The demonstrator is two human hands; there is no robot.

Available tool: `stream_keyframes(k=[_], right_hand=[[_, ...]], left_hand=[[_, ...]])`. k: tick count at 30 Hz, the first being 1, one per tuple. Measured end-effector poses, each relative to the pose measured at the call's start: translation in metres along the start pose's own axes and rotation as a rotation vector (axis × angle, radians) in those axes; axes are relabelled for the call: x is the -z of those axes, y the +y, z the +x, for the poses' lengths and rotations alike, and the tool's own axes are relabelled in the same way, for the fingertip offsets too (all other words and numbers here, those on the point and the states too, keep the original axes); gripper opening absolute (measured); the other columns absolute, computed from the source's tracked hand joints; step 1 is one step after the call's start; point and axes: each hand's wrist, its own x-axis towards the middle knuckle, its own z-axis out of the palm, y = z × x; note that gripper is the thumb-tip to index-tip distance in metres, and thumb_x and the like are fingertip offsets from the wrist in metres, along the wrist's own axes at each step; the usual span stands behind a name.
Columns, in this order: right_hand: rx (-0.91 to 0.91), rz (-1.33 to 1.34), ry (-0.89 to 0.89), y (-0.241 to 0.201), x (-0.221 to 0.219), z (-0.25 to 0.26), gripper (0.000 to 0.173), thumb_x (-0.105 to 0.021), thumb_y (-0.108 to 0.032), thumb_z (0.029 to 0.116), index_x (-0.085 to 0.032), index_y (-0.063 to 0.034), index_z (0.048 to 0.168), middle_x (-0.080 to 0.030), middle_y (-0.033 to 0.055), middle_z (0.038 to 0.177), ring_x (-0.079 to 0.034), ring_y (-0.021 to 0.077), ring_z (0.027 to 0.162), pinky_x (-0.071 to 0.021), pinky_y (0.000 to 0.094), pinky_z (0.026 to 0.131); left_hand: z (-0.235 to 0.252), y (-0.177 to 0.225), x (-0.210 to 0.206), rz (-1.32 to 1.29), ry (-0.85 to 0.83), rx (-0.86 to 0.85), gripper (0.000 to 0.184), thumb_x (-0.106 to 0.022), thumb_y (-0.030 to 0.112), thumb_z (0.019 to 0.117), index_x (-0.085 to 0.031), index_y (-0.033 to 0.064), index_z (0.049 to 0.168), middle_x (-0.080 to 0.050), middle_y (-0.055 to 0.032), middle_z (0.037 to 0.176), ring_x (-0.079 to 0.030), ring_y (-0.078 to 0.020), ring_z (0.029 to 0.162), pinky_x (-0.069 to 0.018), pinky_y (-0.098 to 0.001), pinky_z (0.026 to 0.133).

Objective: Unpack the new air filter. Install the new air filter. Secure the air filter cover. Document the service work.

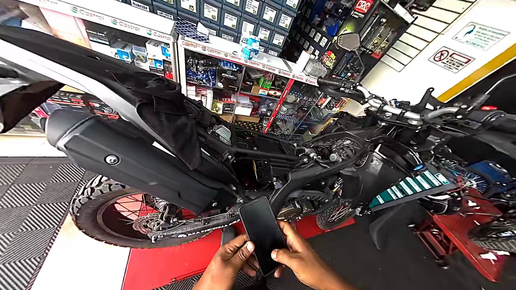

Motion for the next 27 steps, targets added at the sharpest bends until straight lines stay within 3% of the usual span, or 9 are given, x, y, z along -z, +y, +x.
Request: stream_keyframes(k=[4, 8, 10, 13, 17, 19, 23, 27], right_hand=[[-0.009, 0.037, 0.026, -0.001, -0.004, -0.002, 0.057, -0.059, -0.007, 0.0963, -0.034, -0.0109, 0.147, -0.068, 0.013, 0.122, -0.073, 0.0293, 0.095, -0.0638, 0.0425, 0.062], [0.129, -0.04, 0.11, -0.005, -0.011, -0.001, 0.075, -0.064, -0.016, 0.0983, -0.02, -0.0124, 0.159, -0.067, 0.0123, 0.126, -0.073, 0.03, 0.098, -0.0653, 0.0436, 0.059], [0.174, -0.053, 0.12, -0.006, -0.015, -0.001, 0.07, -0.063, -0.014, 0.0977, -0.025, -0.0111, 0.157, -0.066, 0.012, 0.127, -0.072, 0.0288, 0.098, -0.0641, 0.0416, 0.058], [0.18, 0.046, 0.078, -0.003, -0.018, 0.002, 0.071, -0.062, -0.01, 0.0946, -0.026, -0.0117, 0.156, -0.063, 0.0132, 0.129, -0.07, 0.0301, 0.103, -0.0628, 0.0415, 0.059], [0.177, 0.129, -0.076, -0.001, -0.013, 0.004, 0.084, -0.064, -0.005, 0.0892, -0.016, -0.0132, 0.158, -0.056, 0.0173, 0.139, -0.066, 0.0333, 0.111, -0.0623, 0.0443, 0.067], [0.178, 0.086, -0.106, -0.005, -0.008, 0.005, 0.086, -0.065, -0.008, 0.0909, -0.014, -0.0127, 0.159, -0.055, 0.0171, 0.14, -0.066, 0.0327, 0.112, -0.0624, 0.0443, 0.07], [0.156, 0.093, -0.04, -0.009, -0.008, 0.005, 0.089, -0.067, -0.014, 0.0943, -0.009, -0.0147, 0.162, -0.056, 0.0176, 0.14, -0.069, 0.0344, 0.106, -0.0643, 0.0454, 0.064], [0.014, 0.074, -0.07, -0.012, -0.003, 0.004, 0.072, -0.06, -0.002, 0.0916, -0.025, -0.0099, 0.154, -0.062, 0.015, 0.13, -0.071, 0.0313, 0.101, -0.0635, 0.0442, 0.065]], left_hand=[[-0.001, 0.0, 0.001, -0.009, -0.019, 0.0, 0.029, -0.05, 0.024, 0.1083, -0.066, 0.0048, 0.122, -0.074, -0.0154, 0.103, -0.075, -0.0263, 0.083, -0.0651, -0.0417, 0.074], [-0.003, 0.001, 0.0, -0.07, -0.015, -0.013, 0.029, -0.048, 0.022, 0.1093, -0.065, 0.0031, 0.124, -0.074, -0.0176, 0.105, -0.075, -0.0268, 0.082, -0.0653, -0.0418, 0.073], [-0.005, 0.002, 0.0, -0.107, 0.011, -0.02, 0.029, -0.047, 0.021, 0.1094, -0.064, 0.0024, 0.124, -0.074, -0.0181, 0.104, -0.075, -0.0267, 0.08, -0.0654, -0.0419, 0.072], [-0.006, 0.004, 0.002, -0.112, 0.018, -0.029, 0.031, -0.047, 0.022, 0.1094, -0.064, 0.0032, 0.126, -0.074, -0.0178, 0.103, -0.075, -0.0261, 0.08, -0.0652, -0.0418, 0.072], [-0.007, 0.004, 0.006, -0.105, 0.021, -0.024, 0.031, -0.048, 0.023, 0.1094, -0.063, 0.0033, 0.127, -0.074, -0.0186, 0.106, -0.075, -0.0276, 0.082, -0.0653, -0.0431, 0.073], [-0.006, 0.004, 0.005, -0.109, 0.022, -0.022, 0.031, -0.046, 0.022, 0.1096, -0.062, 0.0035, 0.129, -0.073, -0.018, 0.109, -0.075, -0.0279, 0.084, -0.0653, -0.0429, 0.074], [0.0, 0.006, 0.001, -0.094, 0.002, -0.063, 0.031, -0.048, 0.024, 0.1094, -0.064, 0.0045, 0.127, -0.074, -0.0175, 0.106, -0.075, -0.0271, 0.084, -0.0652, -0.042, 0.074], [0.001, 0.004, 0.003, -0.039, -0.019, -0.067, 0.03, -0.051, 0.025, 0.1084, -0.066, 0.0052, 0.125, -0.074, -0.0164, 0.106, -0.075, -0.0273, 0.085, -0.0653, -0.0423, 0.074]])
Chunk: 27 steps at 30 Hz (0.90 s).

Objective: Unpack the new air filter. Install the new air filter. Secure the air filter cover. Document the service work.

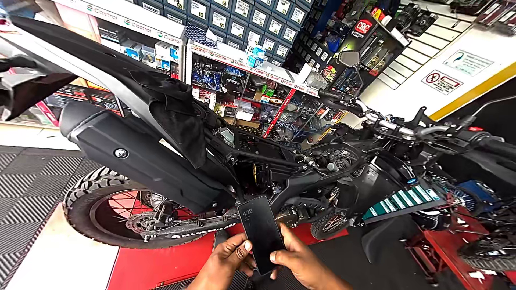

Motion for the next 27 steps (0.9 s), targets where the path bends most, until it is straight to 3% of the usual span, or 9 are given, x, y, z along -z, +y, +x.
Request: stream_keyframes(k=[2, 4, 7, 9, 16, 27], right_hand=[[-0.062, -0.023, 0.01, 0.0, 0.002, 0.0, 0.065, -0.058, 0.003, 0.0877, -0.033, -0.0094, 0.147, -0.066, 0.014, 0.123, -0.072, 0.0295, 0.097, -0.063, 0.0425, 0.063], [-0.107, -0.034, 0.061, 0.0, 0.002, 0.0, 0.059, -0.057, 0.0, 0.0893, -0.039, -0.0091, 0.145, -0.068, 0.0142, 0.119, -0.072, 0.029, 0.093, -0.0627, 0.0424, 0.062], [-0.134, -0.03, 0.161, -0.002, 0.001, 0.0, 0.042, -0.059, -0.026, 0.103, -0.05, -0.0099, 0.141, -0.07, 0.0153, 0.115, -0.073, 0.029, 0.089, -0.0629, 0.042, 0.062], [-0.119, -0.022, 0.155, -0.001, 0.002, -0.002, 0.044, -0.058, -0.036, 0.1047, -0.05, -0.0108, 0.14, -0.07, 0.0158, 0.115, -0.074, 0.0291, 0.089, -0.0633, 0.0413, 0.062], [-0.03, 0.132, -0.071, 0.006, 0.008, -0.005, 0.056, -0.06, -0.009, 0.097, -0.035, -0.0138, 0.146, -0.065, 0.0147, 0.123, -0.072, 0.0293, 0.095, -0.0619, 0.0413, 0.059], [-0.042, 0.045, -0.047, -0.004, 0.0, 0.004, 0.06, -0.058, -0.004, 0.0943, -0.034, -0.0079, 0.149, -0.065, 0.0176, 0.124, -0.072, 0.0319, 0.097, -0.0633, 0.0446, 0.063]], left_hand=[[0.0, 0.0, -0.001, 0.04, -0.015, 0.015, 0.029, -0.052, 0.026, 0.1081, -0.067, 0.006, 0.123, -0.074, -0.0149, 0.105, -0.075, -0.0264, 0.085, -0.0652, -0.0417, 0.075], [0.002, 0.0, -0.002, 0.083, -0.033, 0.017, 0.028, -0.053, 0.025, 0.1078, -0.068, 0.0067, 0.121, -0.075, -0.0128, 0.105, -0.075, -0.0246, 0.085, -0.0652, -0.0401, 0.073], [0.006, -0.001, -0.003, 0.1, -0.06, 0.027, 0.028, -0.052, 0.026, 0.108, -0.068, 0.0073, 0.122, -0.075, -0.0126, 0.104, -0.075, -0.025, 0.086, -0.0651, -0.0401, 0.073], [0.007, -0.003, -0.001, 0.101, -0.066, 0.037, 0.03, -0.052, 0.028, 0.1081, -0.068, 0.008, 0.123, -0.075, -0.0133, 0.104, -0.075, -0.0261, 0.086, -0.0653, -0.0411, 0.074], [0.006, -0.009, 0.004, 0.089, -0.033, 0.055, 0.031, -0.05, 0.029, 0.1087, -0.069, 0.0077, 0.122, -0.073, -0.0105, 0.091, -0.072, -0.0209, 0.075, -0.0637, -0.0368, 0.071], [-0.003, -0.003, 0.0, 0.083, 0.058, 0.028, 0.031, -0.053, 0.031, 0.1073, -0.068, 0.008, 0.122, -0.074, -0.012, 0.099, -0.074, -0.0245, 0.082, -0.0643, -0.038, 0.072]])
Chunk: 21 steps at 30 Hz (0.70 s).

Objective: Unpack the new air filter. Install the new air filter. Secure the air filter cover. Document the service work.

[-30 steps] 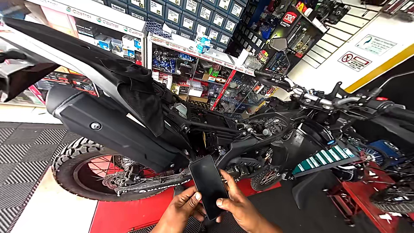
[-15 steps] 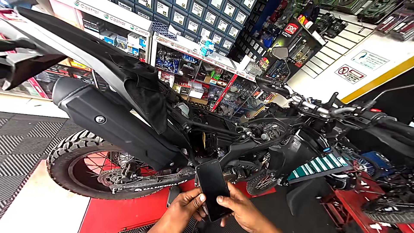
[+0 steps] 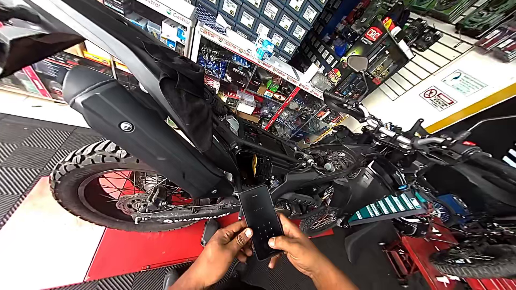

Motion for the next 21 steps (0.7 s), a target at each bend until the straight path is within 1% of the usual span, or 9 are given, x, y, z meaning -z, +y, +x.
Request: stream_keyframes(k=[2, 6, 8, 10, 14, 15, 17, 19, 21], right_hand=[[0.008, -0.011, -0.004, -0.003, -0.003, 0.0, 0.059, -0.058, -0.003, 0.0945, -0.034, -0.0068, 0.148, -0.065, 0.0179, 0.124, -0.072, 0.0318, 0.098, -0.0635, 0.0446, 0.064], [0.016, -0.051, 0.026, -0.01, -0.015, 0.0, 0.058, -0.06, -0.003, 0.0935, -0.037, -0.0063, 0.147, -0.066, 0.0168, 0.121, -0.072, 0.0303, 0.096, -0.0635, 0.0427, 0.063], [0.017, -0.075, 0.049, -0.013, -0.022, 0.0, 0.058, -0.062, -0.005, 0.0939, -0.038, -0.0063, 0.146, -0.067, 0.0161, 0.121, -0.072, 0.0295, 0.095, -0.0635, 0.0416, 0.062], [0.015, -0.1, 0.092, -0.015, -0.028, 0.001, 0.054, -0.064, -0.01, 0.0952, -0.041, -0.0062, 0.144, -0.068, 0.0159, 0.118, -0.073, 0.0285, 0.092, -0.063, 0.0402, 0.059], [-0.001, -0.148, 0.212, -0.018, -0.035, 0.007, 0.042, -0.066, -0.021, 0.0993, -0.052, -0.0062, 0.135, -0.071, 0.0151, 0.11, -0.073, 0.0248, 0.08, -0.0594, 0.0348, 0.051], [0.001, -0.148, 0.212, -0.018, -0.035, 0.007, 0.042, -0.066, -0.021, 0.0991, -0.052, -0.0061, 0.135, -0.071, 0.0153, 0.11, -0.073, 0.0245, 0.08, -0.059, 0.0343, 0.05], [-0.001, -0.137, 0.168, -0.018, -0.035, 0.007, 0.048, -0.066, -0.015, 0.0965, -0.047, -0.0063, 0.14, -0.07, 0.0156, 0.113, -0.073, 0.0254, 0.084, -0.06, 0.0353, 0.053], [-0.013, -0.143, 0.125, -0.019, -0.035, 0.006, 0.057, -0.065, -0.005, 0.0906, -0.042, -0.0073, 0.143, -0.068, 0.0155, 0.117, -0.073, 0.0267, 0.088, -0.0613, 0.0371, 0.057], [-0.025, -0.162, 0.132, -0.019, -0.037, 0.007, 0.062, -0.063, 0.001, 0.0864, -0.041, -0.008, 0.143, -0.068, 0.0149, 0.117, -0.073, 0.027, 0.088, -0.0618, 0.0378, 0.057]], left_hand=[[-0.002, 0.003, -0.003, 0.032, 0.043, -0.038, 0.032, -0.059, 0.034, 0.1043, -0.067, 0.0084, 0.121, -0.074, -0.0102, 0.098, -0.074, -0.023, 0.079, -0.0644, -0.0366, 0.07], [-0.005, 0.015, -0.013, 0.161, 0.195, -0.096, 0.035, -0.068, 0.044, 0.0967, -0.068, 0.0104, 0.106, -0.074, -0.0046, 0.085, -0.072, -0.0184, 0.068, -0.0633, -0.0329, 0.062], [-0.005, 0.018, -0.017, 0.218, 0.266, -0.117, 0.037, -0.069, 0.049, 0.0946, -0.069, 0.0125, 0.102, -0.074, -0.0022, 0.082, -0.072, -0.017, 0.065, -0.0628, -0.0325, 0.058], [-0.004, 0.018, -0.017, 0.258, 0.309, -0.136, 0.035, -0.068, 0.049, 0.0952, -0.069, 0.0144, 0.1, -0.074, -0.0007, 0.079, -0.071, -0.016, 0.063, -0.0621, -0.0321, 0.056], [-0.008, 0.018, -0.016, 0.208, 0.267, -0.213, 0.033, -0.064, 0.044, 0.0985, -0.068, 0.0115, 0.103, -0.073, -0.0029, 0.08, -0.07, -0.0166, 0.063, -0.0602, -0.0306, 0.055], [-0.009, 0.019, -0.015, 0.198, 0.257, -0.219, 0.032, -0.063, 0.043, 0.0992, -0.068, 0.011, 0.104, -0.073, -0.0032, 0.08, -0.07, -0.0166, 0.063, -0.0599, -0.0306, 0.055], [-0.011, 0.019, -0.012, 0.194, 0.251, -0.213, 0.03, -0.059, 0.039, 0.1, -0.068, 0.0109, 0.104, -0.072, -0.0031, 0.081, -0.069, -0.0163, 0.064, -0.0596, -0.0307, 0.055], [-0.013, 0.02, -0.01, 0.204, 0.25, -0.199, 0.029, -0.056, 0.038, 0.1013, -0.067, 0.0115, 0.104, -0.072, -0.0025, 0.082, -0.07, -0.0163, 0.064, -0.0599, -0.031, 0.055], [-0.013, 0.02, -0.008, 0.215, 0.25, -0.198, 0.03, -0.054, 0.038, 0.1015, -0.067, 0.0117, 0.105, -0.073, -0.0018, 0.082, -0.07, -0.0159, 0.064, -0.06, -0.0311, 0.055]])
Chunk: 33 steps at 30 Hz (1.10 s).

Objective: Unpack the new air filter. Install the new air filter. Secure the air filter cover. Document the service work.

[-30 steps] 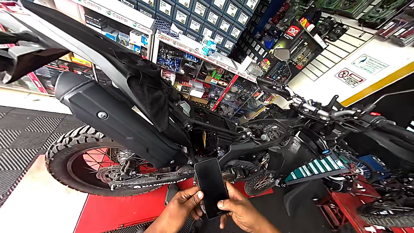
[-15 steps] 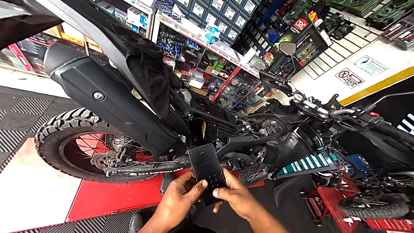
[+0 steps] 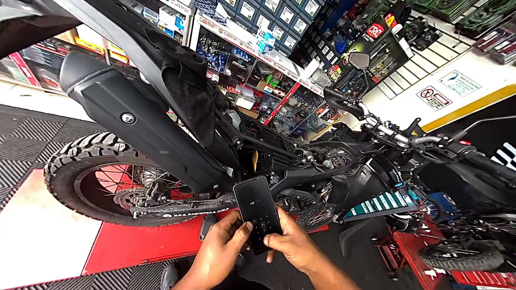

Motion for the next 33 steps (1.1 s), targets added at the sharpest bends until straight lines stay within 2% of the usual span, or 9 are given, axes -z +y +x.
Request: stream_keyframes(k=[2, 5, 7, 10, 13, 15, 24, 28, 33], right_hand=[[0.004, 0.006, 0.013, 0.0, -0.001, 0.002, 0.059, -0.063, -0.002, 0.0885, -0.042, -0.0077, 0.143, -0.068, 0.0153, 0.116, -0.073, 0.0269, 0.086, -0.0612, 0.0372, 0.056], [0.024, 0.066, 0.042, 0.001, -0.003, 0.006, 0.046, -0.066, -0.022, 0.0983, -0.049, -0.0064, 0.138, -0.07, 0.0161, 0.113, -0.073, 0.0244, 0.083, -0.0599, 0.0344, 0.054], [0.005, 0.07, 0.087, 0.001, -0.006, 0.009, 0.044, -0.067, -0.028, 0.0995, -0.053, -0.0064, 0.135, -0.071, 0.0168, 0.11, -0.073, 0.024, 0.079, -0.0588, 0.0335, 0.052], [0.01, 0.086, 0.038, 0.004, -0.005, 0.009, 0.045, -0.067, -0.021, 0.0979, -0.05, -0.0058, 0.137, -0.07, 0.0166, 0.111, -0.073, 0.0246, 0.082, -0.059, 0.0339, 0.053], [0.028, 0.077, -0.068, 0.008, -0.003, 0.006, 0.063, -0.065, -0.003, 0.0903, -0.035, -0.0067, 0.146, -0.066, 0.0163, 0.121, -0.071, 0.0269, 0.09, -0.0612, 0.0373, 0.06], [0.015, 0.054, -0.053, 0.008, -0.005, 0.006, 0.069, -0.064, 0.004, 0.0855, -0.034, -0.0074, 0.147, -0.066, 0.0153, 0.121, -0.072, 0.0264, 0.089, -0.061, 0.0368, 0.059], [-0.008, 0.068, -0.063, 0.007, -0.008, 0.007, 0.069, -0.061, 0.007, 0.0851, -0.034, -0.0076, 0.147, -0.066, 0.0162, 0.121, -0.072, 0.0276, 0.091, -0.0609, 0.0375, 0.058], [0.025, 0.136, -0.131, 0.011, -0.005, 0.006, 0.073, -0.057, 0.007, 0.0871, -0.028, -0.0078, 0.152, -0.063, 0.0179, 0.127, -0.07, 0.0294, 0.097, -0.0616, 0.0403, 0.064], [0.052, 0.293, -0.121, 0.021, -0.007, 0.005, 0.081, -0.054, 0.003, 0.0891, -0.015, -0.0119, 0.159, -0.062, 0.0196, 0.127, -0.071, 0.0308, 0.092, -0.0614, 0.041, 0.061]], left_hand=[[0.0, -0.001, 0.002, 0.004, -0.011, -0.01, 0.031, -0.053, 0.039, 0.1021, -0.067, 0.0119, 0.106, -0.073, -0.0016, 0.082, -0.07, -0.0158, 0.065, -0.06, -0.0314, 0.056], [-0.001, -0.002, 0.005, 0.028, -0.009, -0.045, 0.032, -0.051, 0.038, 0.1033, -0.069, 0.0123, 0.108, -0.073, -0.0002, 0.084, -0.07, -0.0142, 0.068, -0.0607, -0.0308, 0.059], [-0.001, -0.003, 0.008, 0.055, -0.01, -0.058, 0.034, -0.048, 0.038, 0.1044, -0.071, 0.0133, 0.108, -0.074, 0.0007, 0.084, -0.071, -0.0134, 0.069, -0.0611, -0.0308, 0.06], [-0.001, -0.004, 0.011, 0.054, -0.017, -0.038, 0.035, -0.045, 0.035, 0.1053, -0.071, 0.0134, 0.107, -0.074, 0.0002, 0.084, -0.071, -0.0144, 0.07, -0.0614, -0.0318, 0.061], [0.0, -0.005, 0.016, 0.033, -0.016, -0.007, 0.035, -0.043, 0.033, 0.1059, -0.072, 0.0133, 0.109, -0.074, -0.0008, 0.086, -0.071, -0.015, 0.07, -0.0615, -0.032, 0.061], [0.0, -0.006, 0.018, 0.023, -0.026, 0.006, 0.036, -0.043, 0.033, 0.1063, -0.072, 0.0133, 0.11, -0.074, -0.0013, 0.087, -0.072, -0.0154, 0.07, -0.0615, -0.0318, 0.061], [-0.001, -0.009, 0.024, -0.02, -0.06, 0.036, 0.035, -0.043, 0.034, 0.1068, -0.072, 0.0127, 0.11, -0.074, -0.0036, 0.086, -0.072, -0.0177, 0.068, -0.0618, -0.0328, 0.06], [0.0, -0.01, 0.03, -0.207, -0.13, 0.12, 0.034, -0.047, 0.03, 0.1083, -0.072, 0.0079, 0.116, -0.074, -0.0108, 0.091, -0.072, -0.0223, 0.072, -0.0623, -0.0348, 0.061], [0.0, -0.015, 0.033, -0.286, -0.186, 0.189, 0.032, -0.049, 0.028, 0.109, -0.069, 0.008, 0.124, -0.075, -0.0116, 0.096, -0.073, -0.0229, 0.075, -0.0628, -0.035, 0.063]])
